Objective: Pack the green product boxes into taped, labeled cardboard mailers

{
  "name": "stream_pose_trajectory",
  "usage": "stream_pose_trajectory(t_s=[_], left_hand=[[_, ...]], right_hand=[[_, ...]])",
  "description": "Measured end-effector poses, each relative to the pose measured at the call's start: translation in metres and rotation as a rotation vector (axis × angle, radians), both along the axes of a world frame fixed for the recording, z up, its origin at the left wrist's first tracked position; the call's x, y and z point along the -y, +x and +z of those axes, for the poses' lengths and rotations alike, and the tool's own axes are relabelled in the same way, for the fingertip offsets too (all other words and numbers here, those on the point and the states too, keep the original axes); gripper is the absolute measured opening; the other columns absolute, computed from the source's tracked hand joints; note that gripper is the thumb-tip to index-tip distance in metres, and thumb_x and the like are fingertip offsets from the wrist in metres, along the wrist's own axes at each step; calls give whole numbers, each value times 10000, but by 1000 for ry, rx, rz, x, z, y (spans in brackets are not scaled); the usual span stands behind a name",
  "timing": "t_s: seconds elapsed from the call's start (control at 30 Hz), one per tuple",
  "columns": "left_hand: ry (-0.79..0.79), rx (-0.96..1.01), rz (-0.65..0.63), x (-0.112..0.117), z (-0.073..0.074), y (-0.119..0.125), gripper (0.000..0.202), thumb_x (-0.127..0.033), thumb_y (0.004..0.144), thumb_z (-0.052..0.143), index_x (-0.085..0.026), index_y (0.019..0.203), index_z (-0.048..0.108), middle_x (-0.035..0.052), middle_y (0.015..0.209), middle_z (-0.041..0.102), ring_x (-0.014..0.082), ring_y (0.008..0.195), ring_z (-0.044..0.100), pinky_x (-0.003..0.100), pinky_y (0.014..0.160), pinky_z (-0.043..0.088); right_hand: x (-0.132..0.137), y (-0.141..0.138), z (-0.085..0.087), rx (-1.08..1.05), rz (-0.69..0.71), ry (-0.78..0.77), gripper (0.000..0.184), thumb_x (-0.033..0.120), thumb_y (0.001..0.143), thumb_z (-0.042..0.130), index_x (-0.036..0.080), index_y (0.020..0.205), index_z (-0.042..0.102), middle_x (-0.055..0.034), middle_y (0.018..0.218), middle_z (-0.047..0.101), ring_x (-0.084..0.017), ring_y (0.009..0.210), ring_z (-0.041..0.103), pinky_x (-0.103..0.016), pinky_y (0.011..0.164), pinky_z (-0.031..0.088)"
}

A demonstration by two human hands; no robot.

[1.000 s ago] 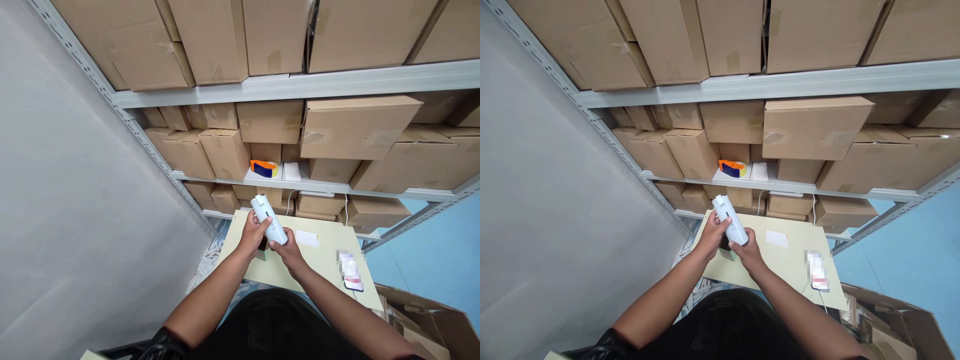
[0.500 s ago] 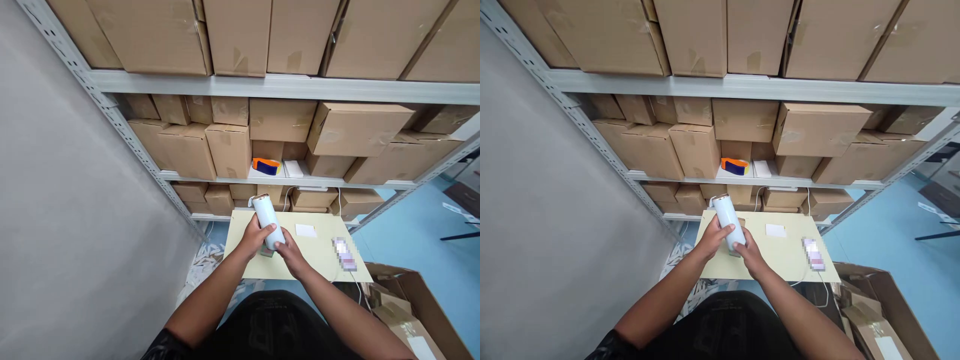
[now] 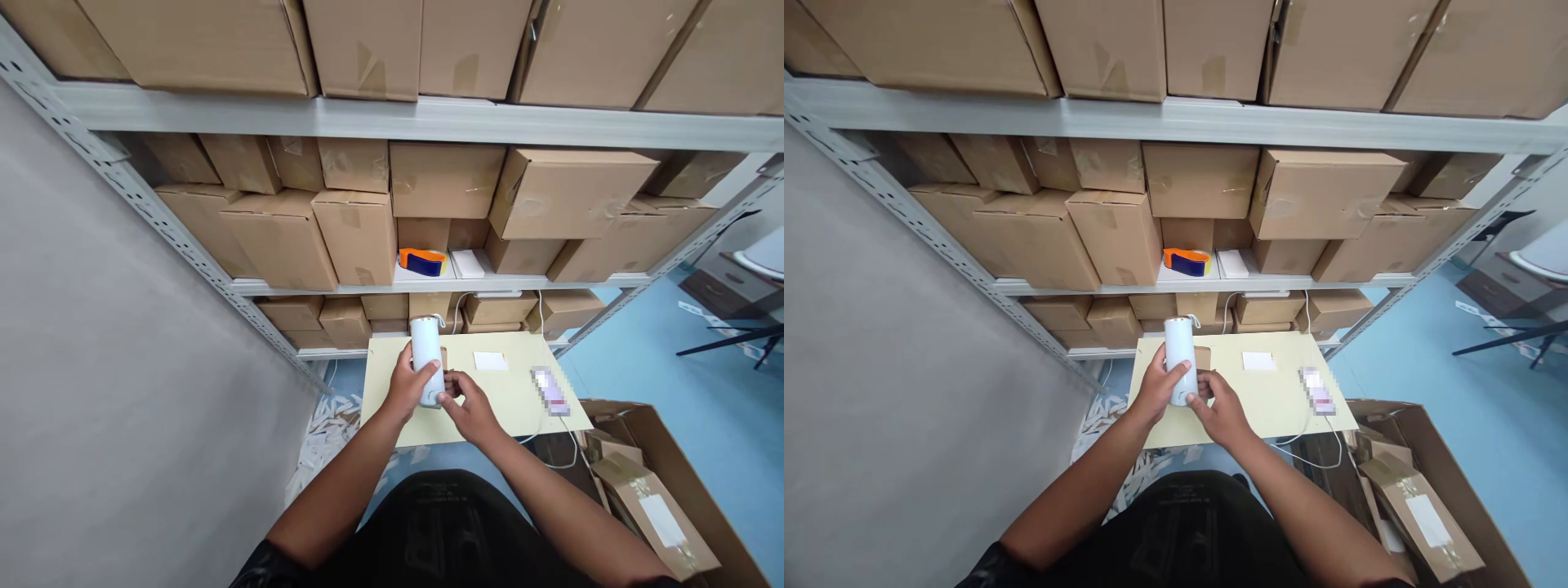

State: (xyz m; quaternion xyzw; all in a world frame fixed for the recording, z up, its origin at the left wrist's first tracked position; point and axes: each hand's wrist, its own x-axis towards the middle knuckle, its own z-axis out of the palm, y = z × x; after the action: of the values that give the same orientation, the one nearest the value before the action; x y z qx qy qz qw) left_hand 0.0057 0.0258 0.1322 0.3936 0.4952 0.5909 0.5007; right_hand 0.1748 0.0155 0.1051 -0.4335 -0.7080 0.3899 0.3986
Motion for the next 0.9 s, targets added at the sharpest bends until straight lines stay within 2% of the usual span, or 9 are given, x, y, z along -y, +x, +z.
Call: stream_pose_trajectory(t_s=[0.17,0.27,0.33,0.43,0.53,0.63,0.73,0.8,0.9], left_hand=[[-47,330,-188,-4,-4,-5,603,-488,803,729,-179,1295,564,116,1118,731,252,930,710,371,811,560],[-80,471,-303,-4,-8,2,602,-463,809,672,-153,1313,561,145,1107,735,295,952,727,430,833,575],[-93,510,-371,-6,-11,10,598,-427,794,657,-147,1314,566,153,1124,731,306,960,732,443,840,577],[-112,481,-467,-10,-16,22,576,-422,812,613,-146,1315,572,156,1127,727,309,968,731,449,847,573],[-83,227,-433,-17,-21,26,518,-522,927,471,-139,1242,625,150,1098,725,308,1011,708,456,884,560],[30,-371,-174,-22,-33,19,473,-532,1001,403,-168,1119,681,139,1174,689,299,1155,637,454,1027,495],[9,-932,60,-23,-58,5,376,-480,954,560,-182,1157,667,152,1274,627,313,1245,572,445,1072,453],[-130,-1094,54,-23,-80,-2,428,-471,918,627,-168,1220,640,167,1272,629,320,1204,598,426,1000,486],[-306,-1052,-49,-26,-107,-7,369,-413,937,616,-174,1217,639,146,1188,693,283,1093,657,366,908,490]], right_hand=[[-56,34,20,-278,-124,-202,477,605,927,601,245,1241,611,-111,1172,703,-259,1007,668,-432,896,551],[-88,33,36,-480,77,-390,647,707,928,506,292,1423,506,-114,1332,655,-264,1069,666,-440,883,565],[-100,26,45,-493,203,-443,717,740,904,508,296,1466,484,-99,1278,684,-257,1018,673,-425,850,570],[-105,17,51,-418,248,-463,715,691,863,621,276,1438,531,-71,1113,731,-227,848,670,-382,747,569],[-108,21,47,-378,217,-434,626,631,809,730,252,1298,639,-56,1043,738,-222,824,673,-367,739,569],[-115,37,34,-355,94,-309,613,620,761,789,247,1234,673,-79,1193,724,-267,1041,680,-404,893,565],[-122,53,18,-333,-99,-203,681,617,736,813,237,1274,639,-118,1321,685,-306,1227,626,-460,1039,514],[-124,57,6,-314,-178,-178,704,615,738,811,223,1291,620,-136,1335,679,-312,1262,613,-485,1087,485],[-123,49,-8,-273,-178,-161,705,612,755,795,208,1301,609,-145,1320,685,-306,1254,621,-495,1106,472]])
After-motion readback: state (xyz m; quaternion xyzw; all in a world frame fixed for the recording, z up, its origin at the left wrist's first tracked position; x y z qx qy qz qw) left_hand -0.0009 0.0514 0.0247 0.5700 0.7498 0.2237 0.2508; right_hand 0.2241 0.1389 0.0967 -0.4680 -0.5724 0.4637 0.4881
